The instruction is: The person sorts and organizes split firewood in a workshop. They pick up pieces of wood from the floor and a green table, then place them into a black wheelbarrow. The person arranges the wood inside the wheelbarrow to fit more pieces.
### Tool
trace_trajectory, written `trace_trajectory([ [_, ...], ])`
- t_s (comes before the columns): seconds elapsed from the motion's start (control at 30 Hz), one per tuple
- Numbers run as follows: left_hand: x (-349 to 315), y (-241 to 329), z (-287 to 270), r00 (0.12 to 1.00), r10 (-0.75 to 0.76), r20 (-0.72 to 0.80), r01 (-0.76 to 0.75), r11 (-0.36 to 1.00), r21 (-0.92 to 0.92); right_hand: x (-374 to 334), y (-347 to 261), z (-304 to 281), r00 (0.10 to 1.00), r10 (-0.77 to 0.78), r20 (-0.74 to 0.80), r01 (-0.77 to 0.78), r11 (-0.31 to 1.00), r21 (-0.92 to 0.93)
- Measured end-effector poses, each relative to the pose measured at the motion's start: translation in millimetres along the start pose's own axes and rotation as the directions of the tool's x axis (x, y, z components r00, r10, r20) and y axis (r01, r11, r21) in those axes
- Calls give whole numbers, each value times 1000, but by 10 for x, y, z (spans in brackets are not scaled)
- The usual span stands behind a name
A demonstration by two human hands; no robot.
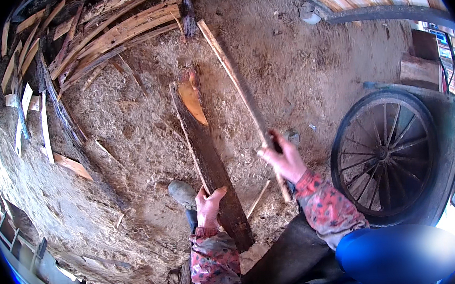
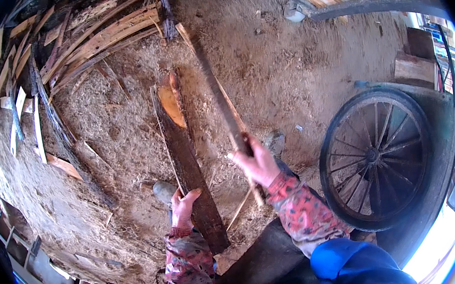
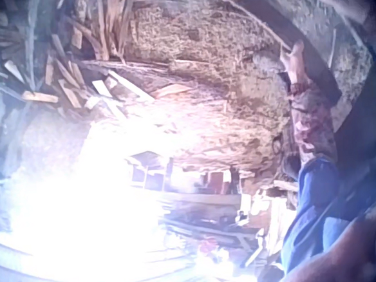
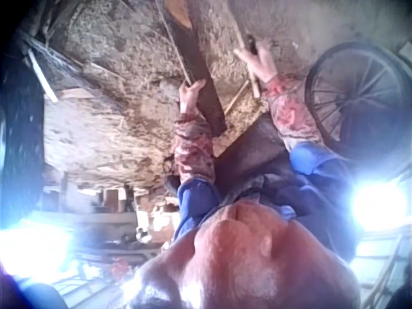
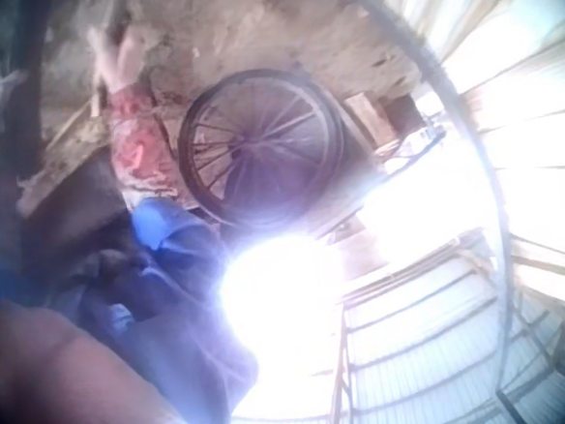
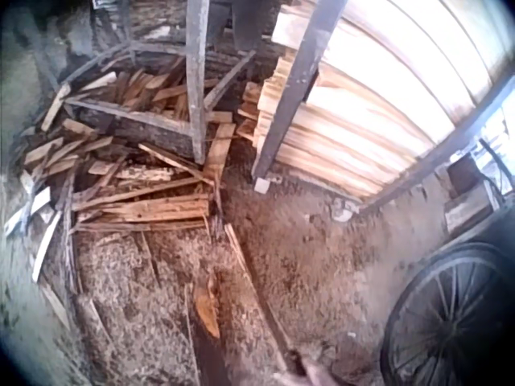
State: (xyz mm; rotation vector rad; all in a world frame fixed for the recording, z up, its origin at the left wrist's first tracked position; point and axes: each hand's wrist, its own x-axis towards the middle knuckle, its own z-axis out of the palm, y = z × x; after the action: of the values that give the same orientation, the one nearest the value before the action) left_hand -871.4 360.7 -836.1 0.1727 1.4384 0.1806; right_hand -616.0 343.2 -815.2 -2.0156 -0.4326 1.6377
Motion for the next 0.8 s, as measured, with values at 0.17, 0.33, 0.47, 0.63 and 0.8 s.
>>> trace_trajectory([
  [0.17, -30, -16, 117, 997, -53, 47, 63, 971, -229, -467, 324, 816, 958, -282, 61, 288, 924, -250],
  [0.33, -6, 23, -3, 989, 119, 87, -122, 992, 33, -771, 454, 1203, 892, -429, 142, 446, 789, -422],
  [0.47, -83, 220, -277, 993, 79, 88, -73, 995, -68, -616, 246, 1083, 926, -266, 267, 317, 932, -173],
  [0.63, -279, 312, -794, 992, 80, -93, -67, 988, 140, 567, 908, 1033, 991, -23, 131, 90, 841, -534],
  [0.8, -316, 560, -1052, 956, 168, -240, -143, 983, 115, 1699, 1443, 1414, 992, -41, -121, -28, 853, -521],
])
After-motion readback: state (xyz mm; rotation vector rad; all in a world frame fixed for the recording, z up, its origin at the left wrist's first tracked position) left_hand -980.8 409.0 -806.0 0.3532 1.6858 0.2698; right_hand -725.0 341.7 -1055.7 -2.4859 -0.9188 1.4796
